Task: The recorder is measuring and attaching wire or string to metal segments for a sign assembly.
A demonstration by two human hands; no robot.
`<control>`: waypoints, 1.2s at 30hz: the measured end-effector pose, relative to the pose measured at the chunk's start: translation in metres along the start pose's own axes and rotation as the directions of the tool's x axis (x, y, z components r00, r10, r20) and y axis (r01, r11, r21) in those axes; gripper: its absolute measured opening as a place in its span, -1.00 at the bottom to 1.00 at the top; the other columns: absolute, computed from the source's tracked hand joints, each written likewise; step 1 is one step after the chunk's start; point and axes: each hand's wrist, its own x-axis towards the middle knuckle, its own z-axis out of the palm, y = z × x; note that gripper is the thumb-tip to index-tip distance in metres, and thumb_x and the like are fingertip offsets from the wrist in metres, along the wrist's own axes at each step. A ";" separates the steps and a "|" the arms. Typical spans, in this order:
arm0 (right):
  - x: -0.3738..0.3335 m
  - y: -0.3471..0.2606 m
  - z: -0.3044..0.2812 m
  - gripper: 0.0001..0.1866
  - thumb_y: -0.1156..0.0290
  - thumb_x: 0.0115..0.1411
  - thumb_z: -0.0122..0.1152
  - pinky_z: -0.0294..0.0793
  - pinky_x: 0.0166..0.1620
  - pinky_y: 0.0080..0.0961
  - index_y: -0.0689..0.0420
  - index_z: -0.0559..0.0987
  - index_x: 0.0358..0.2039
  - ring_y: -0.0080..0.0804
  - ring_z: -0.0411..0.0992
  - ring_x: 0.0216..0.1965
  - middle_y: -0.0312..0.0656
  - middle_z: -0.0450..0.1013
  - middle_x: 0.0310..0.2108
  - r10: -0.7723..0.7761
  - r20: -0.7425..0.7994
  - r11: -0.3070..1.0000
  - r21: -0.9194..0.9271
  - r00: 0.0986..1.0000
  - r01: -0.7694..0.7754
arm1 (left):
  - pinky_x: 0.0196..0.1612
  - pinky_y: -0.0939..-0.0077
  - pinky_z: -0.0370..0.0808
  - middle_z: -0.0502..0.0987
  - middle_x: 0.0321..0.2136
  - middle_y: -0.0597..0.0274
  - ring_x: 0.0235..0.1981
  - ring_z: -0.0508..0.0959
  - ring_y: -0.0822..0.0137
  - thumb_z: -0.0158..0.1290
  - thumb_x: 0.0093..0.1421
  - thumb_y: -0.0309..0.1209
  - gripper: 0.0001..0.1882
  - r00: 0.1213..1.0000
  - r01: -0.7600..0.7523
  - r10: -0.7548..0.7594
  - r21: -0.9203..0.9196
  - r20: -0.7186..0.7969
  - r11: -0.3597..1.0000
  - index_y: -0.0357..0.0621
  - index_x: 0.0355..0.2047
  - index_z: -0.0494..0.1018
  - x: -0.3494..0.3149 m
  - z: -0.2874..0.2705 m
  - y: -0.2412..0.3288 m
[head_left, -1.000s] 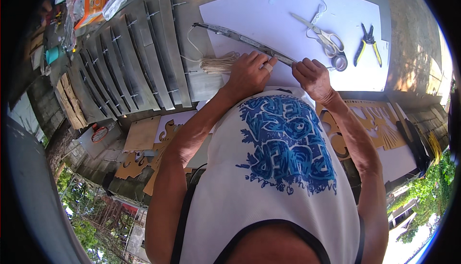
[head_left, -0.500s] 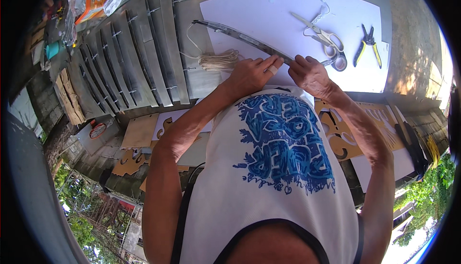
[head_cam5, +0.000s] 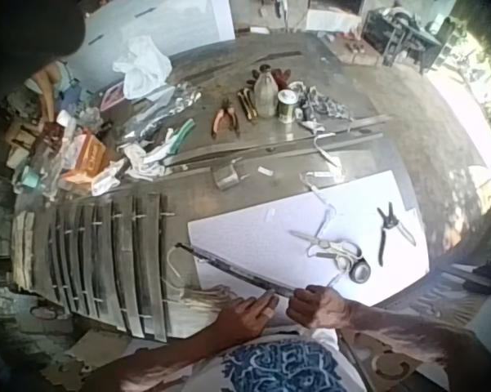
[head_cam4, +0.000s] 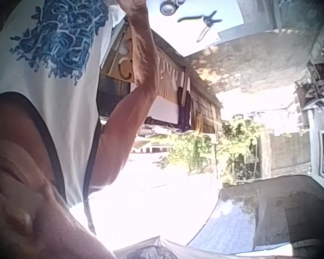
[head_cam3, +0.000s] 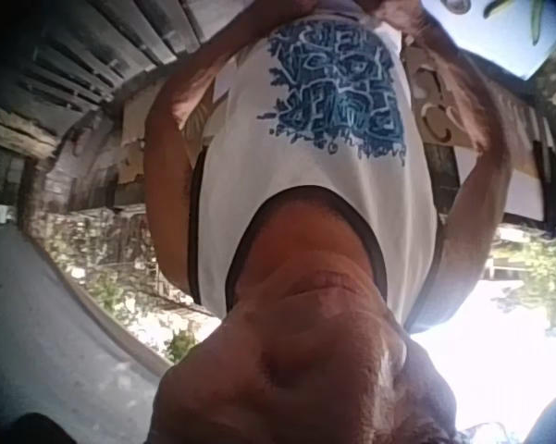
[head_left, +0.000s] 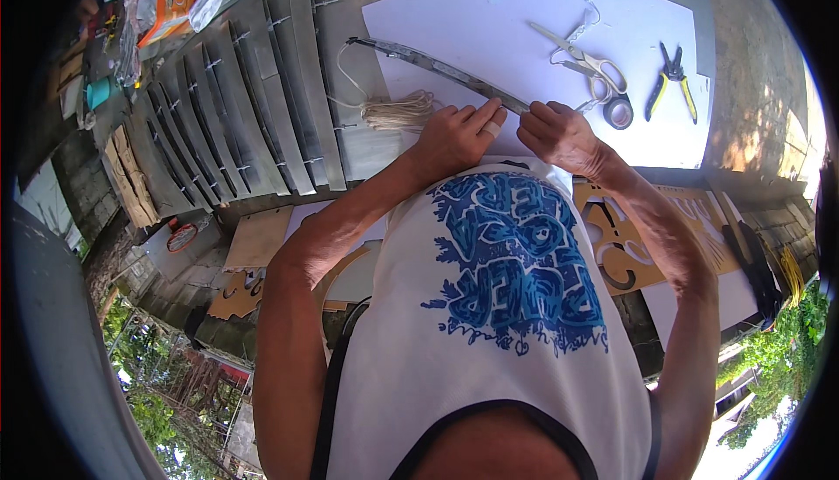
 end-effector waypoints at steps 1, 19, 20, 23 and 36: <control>0.000 0.000 0.001 -0.81 0.43 -0.18 0.30 0.39 -0.43 -0.60 0.08 0.41 -0.60 -0.50 0.35 -0.41 -0.31 0.29 -0.54 -0.004 -0.002 1.000 0.003 1.000 0.004 | -0.42 0.40 0.55 0.60 -0.05 -0.07 -0.42 0.65 0.25 0.14 0.07 -0.46 -0.63 1.000 0.001 -0.001 0.001 0.000 1.000 -0.34 -0.09 0.54 -0.001 0.002 0.000; 0.003 0.003 0.007 -0.82 0.43 -0.15 0.31 0.45 -0.41 -0.60 0.09 0.44 -0.58 -0.49 0.37 -0.39 -0.30 0.32 -0.53 -0.008 0.025 1.000 -0.007 1.000 0.008 | -0.39 0.36 0.57 0.59 -0.07 0.00 -0.37 0.62 0.22 0.16 0.03 -0.47 -0.59 0.997 0.070 -0.070 -0.005 -0.013 0.998 -0.31 -0.07 0.54 -0.002 -0.002 0.001; 0.003 0.004 0.007 -0.82 0.43 -0.15 0.32 0.46 -0.40 -0.60 0.10 0.45 -0.57 -0.49 0.37 -0.39 -0.30 0.34 -0.51 -0.017 0.037 1.000 -0.008 0.999 0.017 | -0.39 0.36 0.57 0.59 -0.07 0.00 -0.37 0.63 0.22 0.15 0.04 -0.46 -0.60 1.000 0.029 -0.030 -0.034 -0.001 0.999 -0.31 -0.07 0.54 0.000 -0.002 0.000; 0.005 0.007 0.008 -0.84 0.44 -0.13 0.33 0.45 -0.38 -0.59 0.12 0.50 -0.54 -0.48 0.38 -0.36 -0.29 0.39 -0.48 -0.058 0.011 0.998 -0.035 0.998 0.058 | -0.39 0.35 0.57 0.58 -0.06 -0.02 -0.37 0.63 0.20 0.13 0.06 -0.44 -0.61 0.999 0.038 -0.037 -0.073 0.011 0.997 -0.33 -0.07 0.54 0.008 -0.004 0.003; 0.004 -0.008 -0.002 -0.85 0.45 -0.10 0.39 0.33 -0.37 -0.60 0.23 0.61 -0.53 -0.47 0.32 -0.29 -0.27 0.40 -0.47 0.083 0.222 0.984 -0.170 0.971 -0.045 | -0.51 0.32 0.56 0.57 -0.06 -0.09 -0.60 0.62 0.14 0.14 0.06 -0.39 -0.59 0.983 0.080 -0.061 -0.104 0.172 0.991 -0.40 -0.10 0.55 0.013 -0.001 -0.001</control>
